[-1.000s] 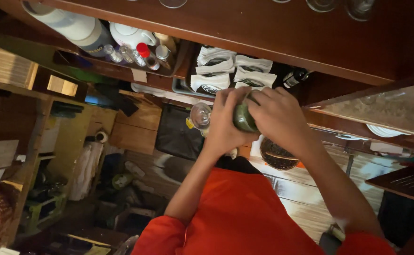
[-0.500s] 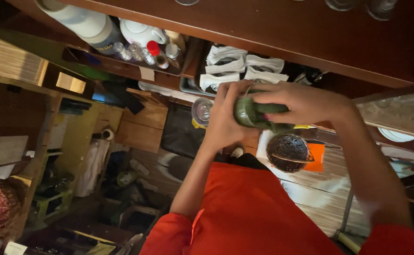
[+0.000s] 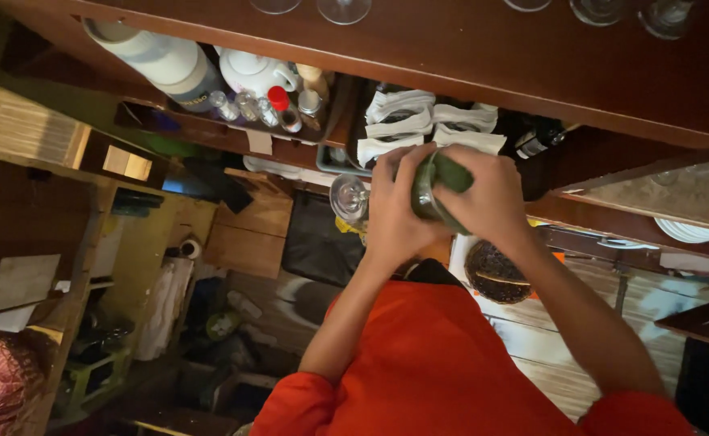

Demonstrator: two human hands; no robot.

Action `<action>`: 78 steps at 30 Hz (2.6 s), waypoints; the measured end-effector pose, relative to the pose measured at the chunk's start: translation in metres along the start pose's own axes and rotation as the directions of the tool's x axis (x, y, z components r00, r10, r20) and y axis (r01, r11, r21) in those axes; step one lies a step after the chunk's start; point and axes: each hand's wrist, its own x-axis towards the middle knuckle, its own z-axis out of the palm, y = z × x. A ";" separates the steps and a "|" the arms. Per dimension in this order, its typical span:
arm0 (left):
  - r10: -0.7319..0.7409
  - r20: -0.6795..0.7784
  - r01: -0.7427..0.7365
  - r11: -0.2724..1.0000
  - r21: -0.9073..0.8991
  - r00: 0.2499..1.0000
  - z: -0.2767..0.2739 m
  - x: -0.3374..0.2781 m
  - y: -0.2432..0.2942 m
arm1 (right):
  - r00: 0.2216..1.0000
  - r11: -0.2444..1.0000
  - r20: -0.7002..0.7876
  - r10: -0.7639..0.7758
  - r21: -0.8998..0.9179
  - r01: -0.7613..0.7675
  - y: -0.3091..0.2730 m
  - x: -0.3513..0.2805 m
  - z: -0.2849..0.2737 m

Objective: Polishing wine glasses with a microfiber cloth in a restaurant storage area.

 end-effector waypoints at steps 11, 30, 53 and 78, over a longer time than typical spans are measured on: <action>-0.095 0.163 0.134 0.959 -0.250 0.982 -0.017 0.000 -0.030 | 0.955 0.955 0.023 -0.296 0.002 0.296 -0.009 -0.008 -0.058; -0.047 0.188 0.096 0.960 -0.262 0.981 -0.020 -0.001 -0.006 | 0.979 0.975 0.008 -0.202 -0.092 0.202 -0.031 -0.010 -0.020; 0.036 0.371 0.084 0.950 -0.302 0.928 -0.023 0.011 -0.021 | 0.852 0.912 0.356 -0.384 0.002 0.410 0.001 -0.001 -0.054; -0.010 0.577 0.387 0.751 -0.534 0.816 -0.006 0.014 -0.058 | 0.866 0.963 0.431 -0.253 0.023 0.270 -0.004 0.001 -0.060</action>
